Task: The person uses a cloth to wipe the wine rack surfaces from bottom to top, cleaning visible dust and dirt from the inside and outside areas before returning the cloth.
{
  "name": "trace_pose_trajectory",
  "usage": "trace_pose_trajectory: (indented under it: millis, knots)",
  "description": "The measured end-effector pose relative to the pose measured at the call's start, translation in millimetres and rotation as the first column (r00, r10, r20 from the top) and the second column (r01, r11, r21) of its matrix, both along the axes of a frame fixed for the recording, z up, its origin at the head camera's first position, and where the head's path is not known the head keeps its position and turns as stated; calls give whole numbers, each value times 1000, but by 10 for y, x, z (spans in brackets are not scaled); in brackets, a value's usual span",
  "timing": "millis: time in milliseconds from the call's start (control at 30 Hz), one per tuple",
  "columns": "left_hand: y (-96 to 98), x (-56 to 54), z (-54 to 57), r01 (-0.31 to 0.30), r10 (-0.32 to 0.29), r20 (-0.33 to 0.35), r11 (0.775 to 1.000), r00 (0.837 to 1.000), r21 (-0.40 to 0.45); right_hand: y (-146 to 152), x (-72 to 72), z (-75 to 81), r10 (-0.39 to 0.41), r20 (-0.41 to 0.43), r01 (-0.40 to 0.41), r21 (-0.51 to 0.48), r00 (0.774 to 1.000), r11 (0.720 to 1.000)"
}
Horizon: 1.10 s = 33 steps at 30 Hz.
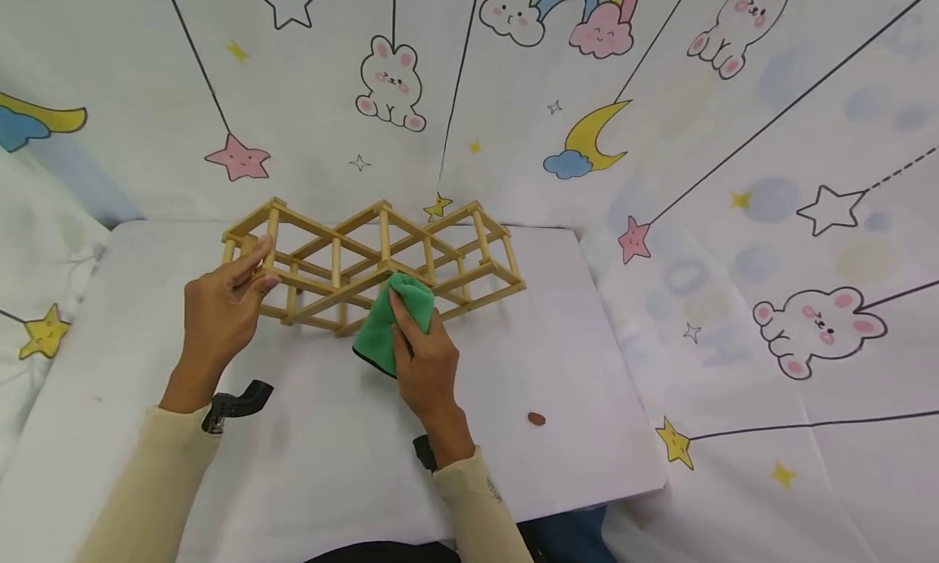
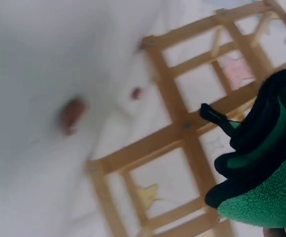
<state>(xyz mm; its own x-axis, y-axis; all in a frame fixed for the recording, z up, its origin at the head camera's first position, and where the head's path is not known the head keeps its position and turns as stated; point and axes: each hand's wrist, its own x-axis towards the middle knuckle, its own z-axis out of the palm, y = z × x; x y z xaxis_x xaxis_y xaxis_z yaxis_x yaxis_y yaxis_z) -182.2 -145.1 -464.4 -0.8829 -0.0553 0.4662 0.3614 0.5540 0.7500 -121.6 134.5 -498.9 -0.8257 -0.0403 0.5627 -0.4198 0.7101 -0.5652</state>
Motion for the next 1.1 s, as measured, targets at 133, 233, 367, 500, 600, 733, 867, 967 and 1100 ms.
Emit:
trace_pose_trajectory:
  millis: [133,233,367,500,600,733,867,967,1100]
  knots:
    - [7,3,5,3,-3,9,1000,1000,21,1,-100,72,-36,30,36,9,999,999]
    - [25,16,5,22,-23,21,999,1000,28,116,-105,20,-181,125,178,33,976,983]
    - [23,31,17,13,-14,14,1000,1000,28,176,-81,0,-145,125,147,-4,982,989]
    - [17,25,22,10,-11,12,999,1000,46,90,-142,36,21,46,-19,-39,999,999]
    - [28,21,14,30,-32,27,998,999,54,86,-171,-8,-59,58,62,-53,997,997]
    - [32,24,14,25,-26,27,999,999,30,141,-141,-64,-197,112,206,-70,974,976]
    - [17,21,31,6,-6,16,1000,1000,15,87,-166,55,-50,99,62,-123,994,990]
    - [13,18,36,6,-7,24,1000,1000,23,18,-238,195,86,128,-67,-146,988,987]
    - [22,18,34,12,-13,32,999,999,33,72,-299,283,66,249,-37,-121,966,992]
